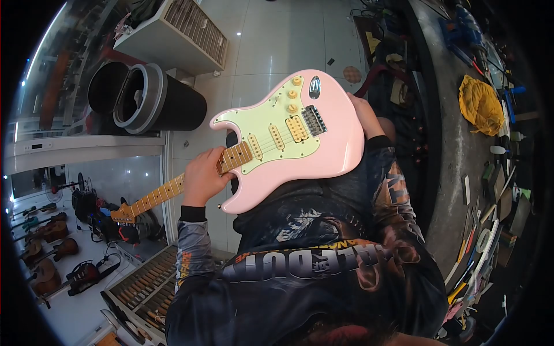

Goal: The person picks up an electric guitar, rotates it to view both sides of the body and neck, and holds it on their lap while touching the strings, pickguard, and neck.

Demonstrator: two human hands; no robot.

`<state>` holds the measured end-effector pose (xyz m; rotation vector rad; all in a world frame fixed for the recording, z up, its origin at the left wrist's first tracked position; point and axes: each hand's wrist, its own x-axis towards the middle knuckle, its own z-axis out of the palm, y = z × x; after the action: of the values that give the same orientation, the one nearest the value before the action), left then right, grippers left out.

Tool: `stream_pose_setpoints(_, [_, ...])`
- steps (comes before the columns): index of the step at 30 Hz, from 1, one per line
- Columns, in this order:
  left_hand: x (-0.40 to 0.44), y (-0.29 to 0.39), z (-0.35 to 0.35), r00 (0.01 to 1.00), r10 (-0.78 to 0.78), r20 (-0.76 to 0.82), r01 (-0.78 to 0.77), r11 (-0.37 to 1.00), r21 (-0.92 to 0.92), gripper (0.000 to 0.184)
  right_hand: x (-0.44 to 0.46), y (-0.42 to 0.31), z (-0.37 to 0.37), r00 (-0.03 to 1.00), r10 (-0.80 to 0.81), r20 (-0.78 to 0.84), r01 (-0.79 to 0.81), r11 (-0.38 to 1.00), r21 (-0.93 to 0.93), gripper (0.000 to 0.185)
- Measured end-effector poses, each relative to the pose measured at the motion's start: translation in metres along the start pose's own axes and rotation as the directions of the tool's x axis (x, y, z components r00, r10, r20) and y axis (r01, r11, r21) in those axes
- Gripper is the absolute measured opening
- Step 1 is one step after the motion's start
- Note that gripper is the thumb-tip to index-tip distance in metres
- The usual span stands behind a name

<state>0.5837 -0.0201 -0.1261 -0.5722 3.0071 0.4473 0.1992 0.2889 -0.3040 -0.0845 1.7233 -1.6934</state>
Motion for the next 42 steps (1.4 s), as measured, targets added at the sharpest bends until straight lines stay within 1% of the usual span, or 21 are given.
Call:
stream_pose_setpoints(8, [0.000, 0.000, 0.000, 1.000, 0.005, -0.005, -0.005, 1.000, 0.006, 0.063, 0.003, 0.003, 0.000, 0.999, 0.037, -0.003, -0.037, 0.998, 0.043, 0.049])
stream_pose_setpoints(16, [0.000, -0.001, 0.001, 1.000, 0.001, -0.002, -0.001, 1.000, -0.002, 0.063, 0.007, 0.008, -0.002, 1.000, 0.025, 0.015, -0.026, 0.997, 0.077, 0.049])
stream_pose_setpoints(19, [0.001, 0.000, 0.000, 0.999, -0.029, 0.032, 0.029, 0.999, -0.014, 0.066, 0.003, 0.004, -0.001, 1.000, 0.026, 0.008, -0.026, 0.998, 0.064, 0.049])
stream_pose_setpoints(22, [0.000, -0.001, 0.000, 0.999, -0.021, 0.030, 0.022, 1.000, -0.013, 0.066, 0.001, 0.002, 0.001, 1.000, 0.026, 0.005, -0.026, 0.997, 0.068, 0.049])
stream_pose_setpoints(25, [0.000, 0.001, 0.000, 1.000, 0.005, -0.013, -0.006, 1.000, -0.008, 0.063, 0.000, 0.000, 0.002, 1.000, 0.029, 0.002, -0.029, 0.997, 0.072, 0.049])
stream_pose_setpoints(35, [0.000, 0.000, 0.001, 1.000, 0.003, -0.006, -0.003, 1.000, 0.003, 0.063, -0.005, -0.005, 0.004, 0.999, 0.033, 0.017, -0.034, 0.995, 0.098, 0.047])
stream_pose_setpoints(42, [0.000, 0.000, 0.000, 1.000, 0.008, -0.010, -0.008, 1.000, -0.004, 0.063, 0.004, 0.005, -0.001, 0.999, 0.033, 0.027, -0.035, 0.994, 0.100, 0.049])
